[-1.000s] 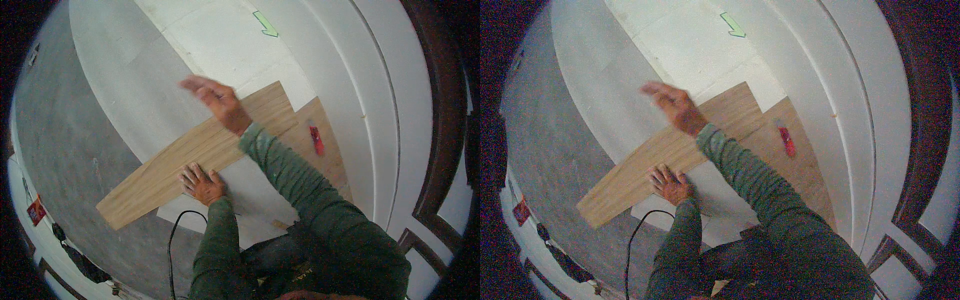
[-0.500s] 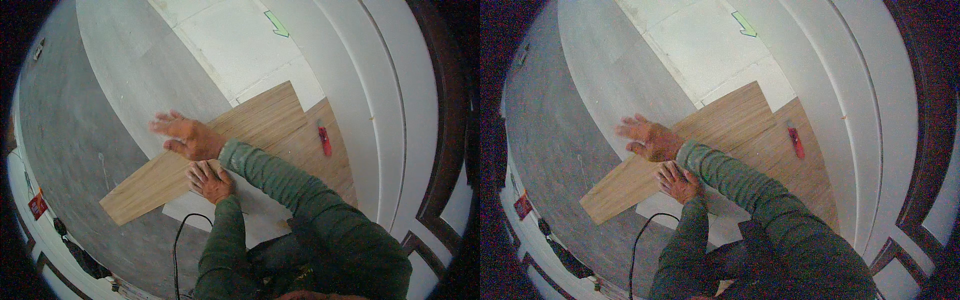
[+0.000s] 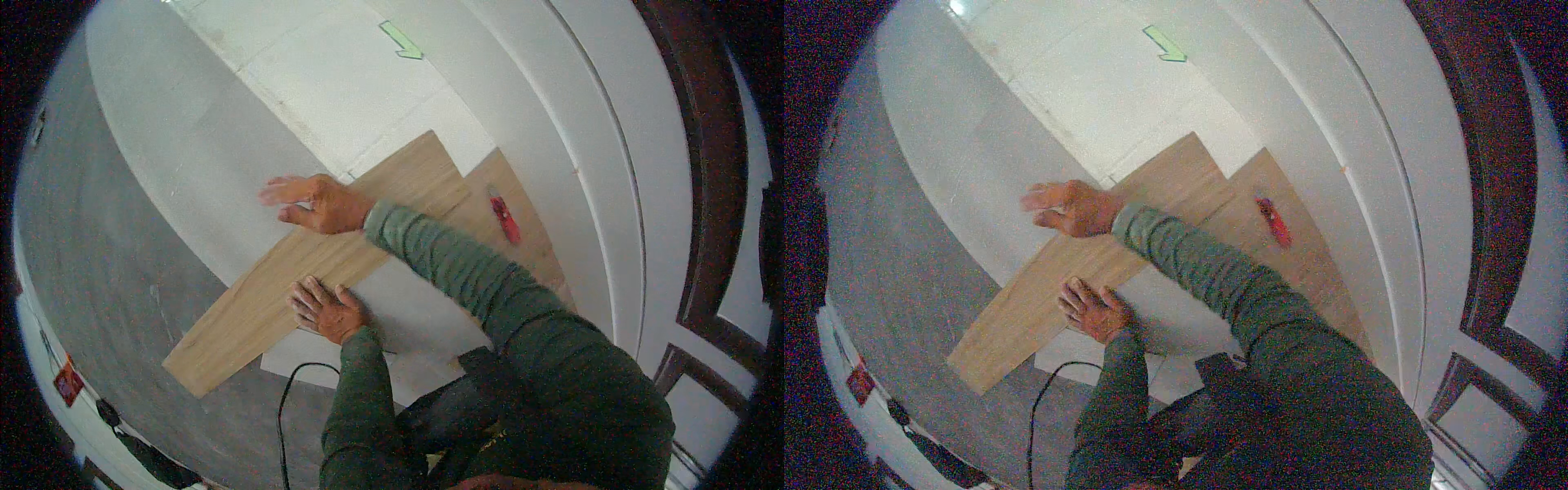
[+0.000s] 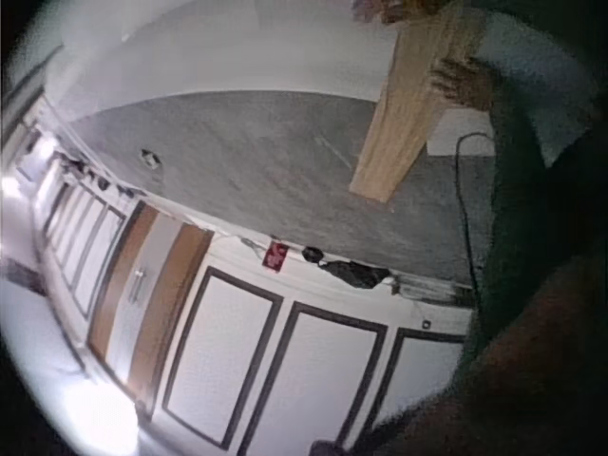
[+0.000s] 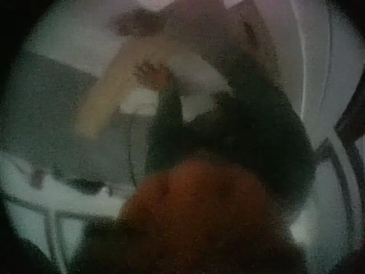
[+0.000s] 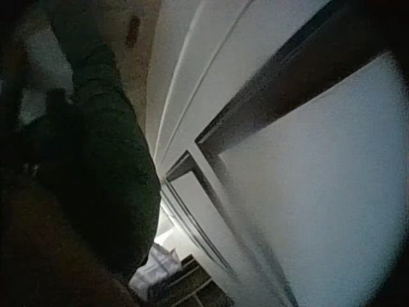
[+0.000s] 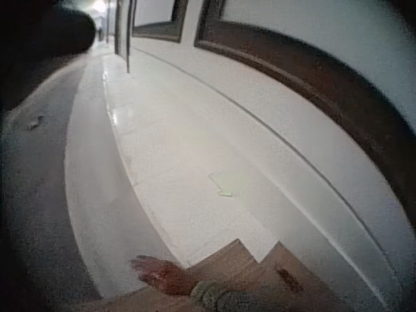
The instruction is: The person positions and aligns wood-textured tiles on a floor, using a utility knife to score a piece and a scribe tool to mark or cut a smaller section.
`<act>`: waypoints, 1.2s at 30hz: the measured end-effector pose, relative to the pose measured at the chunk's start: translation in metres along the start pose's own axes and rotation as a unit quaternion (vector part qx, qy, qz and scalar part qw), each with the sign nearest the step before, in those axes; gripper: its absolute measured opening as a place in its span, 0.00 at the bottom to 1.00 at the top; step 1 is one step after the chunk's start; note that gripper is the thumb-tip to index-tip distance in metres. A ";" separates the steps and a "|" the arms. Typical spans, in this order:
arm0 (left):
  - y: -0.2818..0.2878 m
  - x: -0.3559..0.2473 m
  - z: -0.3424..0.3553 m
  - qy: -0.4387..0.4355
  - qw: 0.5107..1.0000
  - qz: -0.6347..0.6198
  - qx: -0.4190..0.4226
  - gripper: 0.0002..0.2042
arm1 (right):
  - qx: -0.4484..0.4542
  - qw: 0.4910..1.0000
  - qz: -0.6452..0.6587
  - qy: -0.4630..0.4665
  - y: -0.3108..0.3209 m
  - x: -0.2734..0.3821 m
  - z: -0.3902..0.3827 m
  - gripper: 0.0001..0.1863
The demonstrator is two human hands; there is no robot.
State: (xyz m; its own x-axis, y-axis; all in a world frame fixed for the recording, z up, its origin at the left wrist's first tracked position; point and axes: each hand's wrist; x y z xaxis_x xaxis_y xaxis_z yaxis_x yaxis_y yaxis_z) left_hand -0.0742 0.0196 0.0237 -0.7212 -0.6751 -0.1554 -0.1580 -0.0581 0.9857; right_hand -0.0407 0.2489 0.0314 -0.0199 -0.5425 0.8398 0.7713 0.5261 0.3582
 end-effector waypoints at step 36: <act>0.010 0.008 0.035 -0.228 0.973 0.013 -0.017 0.50 | -0.139 0.846 -0.443 -0.264 0.097 0.078 -0.299 0.24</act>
State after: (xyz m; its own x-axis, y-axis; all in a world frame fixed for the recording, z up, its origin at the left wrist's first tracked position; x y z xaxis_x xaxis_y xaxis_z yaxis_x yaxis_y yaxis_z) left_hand -0.1057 0.0394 0.0299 -0.9501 -0.2809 -0.1357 -0.1191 -0.0757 0.9900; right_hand 0.2234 0.0618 0.0098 -0.8926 -0.2371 0.3835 0.4233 -0.1474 0.8939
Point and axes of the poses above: each hand's wrist, its own z-axis towards the middle knuckle, its own y-axis out of the back of the hand, x = y × z, and after that the axes turned 8 degrees about -x, right-handed
